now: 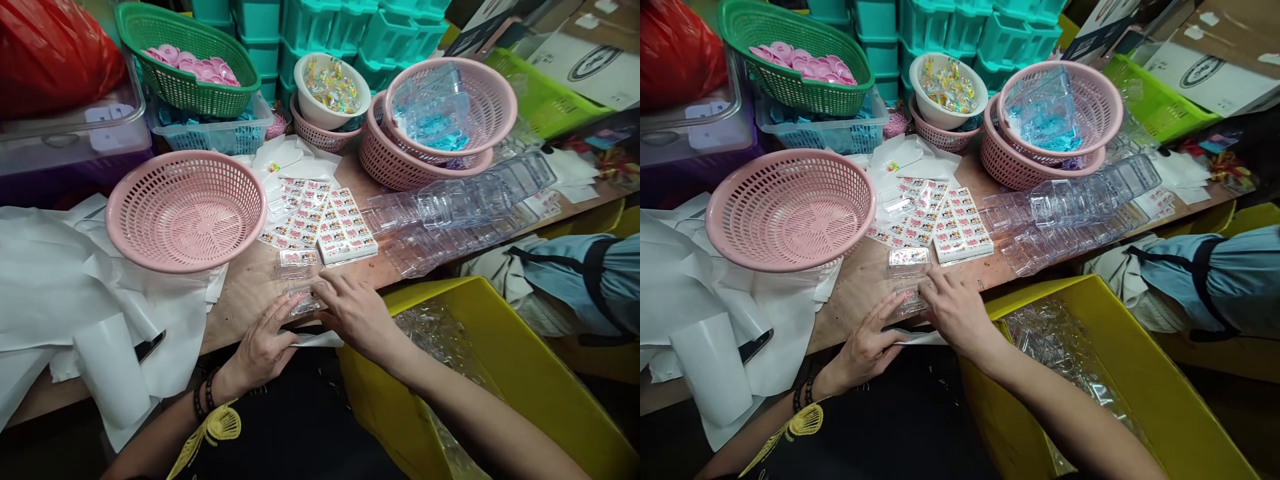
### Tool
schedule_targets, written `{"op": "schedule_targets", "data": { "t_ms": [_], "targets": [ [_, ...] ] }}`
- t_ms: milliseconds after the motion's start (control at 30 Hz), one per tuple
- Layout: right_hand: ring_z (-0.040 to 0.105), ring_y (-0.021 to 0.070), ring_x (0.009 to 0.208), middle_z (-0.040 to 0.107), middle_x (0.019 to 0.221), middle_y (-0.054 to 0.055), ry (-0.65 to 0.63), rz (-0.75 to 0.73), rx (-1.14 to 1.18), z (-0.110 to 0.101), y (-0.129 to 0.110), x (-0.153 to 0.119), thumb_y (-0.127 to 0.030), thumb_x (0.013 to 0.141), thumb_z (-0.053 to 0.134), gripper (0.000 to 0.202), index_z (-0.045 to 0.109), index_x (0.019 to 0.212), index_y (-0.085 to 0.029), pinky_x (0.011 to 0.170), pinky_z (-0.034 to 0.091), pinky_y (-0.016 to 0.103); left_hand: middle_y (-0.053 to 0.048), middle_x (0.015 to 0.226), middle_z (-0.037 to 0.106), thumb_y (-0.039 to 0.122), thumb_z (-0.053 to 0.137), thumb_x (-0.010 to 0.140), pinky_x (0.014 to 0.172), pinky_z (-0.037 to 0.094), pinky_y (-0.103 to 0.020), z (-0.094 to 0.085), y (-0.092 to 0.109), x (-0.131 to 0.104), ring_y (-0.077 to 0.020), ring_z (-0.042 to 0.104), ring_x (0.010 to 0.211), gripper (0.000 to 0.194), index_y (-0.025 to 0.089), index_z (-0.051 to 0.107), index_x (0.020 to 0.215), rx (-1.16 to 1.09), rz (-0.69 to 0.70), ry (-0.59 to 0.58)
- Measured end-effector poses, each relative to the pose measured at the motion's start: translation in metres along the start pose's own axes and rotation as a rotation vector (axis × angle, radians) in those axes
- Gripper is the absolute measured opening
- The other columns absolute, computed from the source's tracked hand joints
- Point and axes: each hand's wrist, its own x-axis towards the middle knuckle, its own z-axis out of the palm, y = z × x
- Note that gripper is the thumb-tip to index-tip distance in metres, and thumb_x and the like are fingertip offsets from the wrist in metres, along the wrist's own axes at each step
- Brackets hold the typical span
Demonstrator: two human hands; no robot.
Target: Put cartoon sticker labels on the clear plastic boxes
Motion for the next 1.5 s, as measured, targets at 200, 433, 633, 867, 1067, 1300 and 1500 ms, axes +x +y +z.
{"op": "schedule_targets", "data": {
  "t_ms": [200,433,633,867,1067,1300,1500],
  "targets": [
    [0.061,0.0260,0.107,0.072,0.120,0.011,0.410,-0.001,0.012,0.044,0.014,0.012,-0.023,0.096,0.057,0.013,0.069,0.093,-0.021,0.086,0.042,0.038,-0.010,0.162,0.035,0.014,0.068,0.087,0.115,0.043,-0.050,-0.030,0.001,0.003,-0.0328,0.046,0.142,0.008,0.019,0.074,0.087,-0.080,-0.083,0.193],
    [0.058,0.0281,0.125,0.063,0.137,0.016,0.168,-0.072,0.266,0.050,0.010,0.051,-0.017,0.091,0.060,0.008,0.067,0.088,-0.016,0.102,0.047,0.043,-0.010,0.140,0.062,0.021,0.073,0.083,0.085,0.064,-0.032,-0.040,-0.006,-0.019,-0.0260,0.070,0.113,0.002,0.020,0.074,0.085,-0.109,-0.254,0.224],
    [0.066,0.0178,0.112,0.071,0.124,0.005,0.352,0.697,0.542,0.029,0.078,-0.052,-0.024,0.088,0.066,0.012,0.069,0.100,-0.021,0.098,0.052,0.030,0.000,0.088,0.077,0.039,0.082,0.071,0.071,0.062,-0.016,-0.037,-0.022,-0.026,-0.0170,0.074,0.077,0.027,0.020,0.076,0.090,-0.344,-0.671,0.197],
    [0.063,0.0215,0.107,0.062,0.128,0.009,0.326,1.662,0.427,0.044,0.135,-0.283,-0.036,0.099,0.057,0.025,0.065,0.118,-0.022,0.092,0.055,0.041,-0.001,0.077,0.078,0.058,0.090,0.048,0.055,0.063,-0.027,-0.012,-0.014,0.020,-0.0248,0.075,0.065,0.058,0.020,0.069,0.086,-0.759,-1.216,-0.010],
    [0.062,0.0258,0.111,0.062,0.129,0.012,0.268,1.659,0.401,0.070,0.133,-0.281,-0.034,0.096,0.061,0.024,0.066,0.116,-0.022,0.092,0.054,0.045,-0.005,0.083,0.080,0.051,0.092,0.052,0.063,0.065,-0.030,0.014,0.014,0.054,-0.0234,0.075,0.068,0.057,0.015,0.071,0.091,-0.825,-1.100,-0.020],
    [0.063,0.0267,0.110,0.069,0.115,0.011,0.261,0.626,0.583,0.006,0.083,-0.124,-0.044,0.080,0.075,0.043,0.068,0.116,-0.022,0.098,0.048,0.043,-0.005,0.081,0.080,0.040,0.082,0.068,0.066,0.061,-0.027,-0.001,0.030,0.079,-0.0236,0.075,0.073,0.024,0.021,0.081,0.082,-0.587,-0.658,-0.291],
    [0.068,0.0152,0.078,0.075,0.084,0.002,-0.151,0.123,0.779,-0.025,0.022,-0.035,-0.022,0.087,0.070,0.007,0.075,0.091,-0.020,0.073,0.048,0.025,-0.004,0.080,0.078,0.044,0.083,0.069,0.067,0.060,-0.028,-0.016,0.019,0.070,-0.0209,0.073,0.072,0.041,0.018,0.075,0.099,-0.818,-0.850,-0.151]
  ]
}}
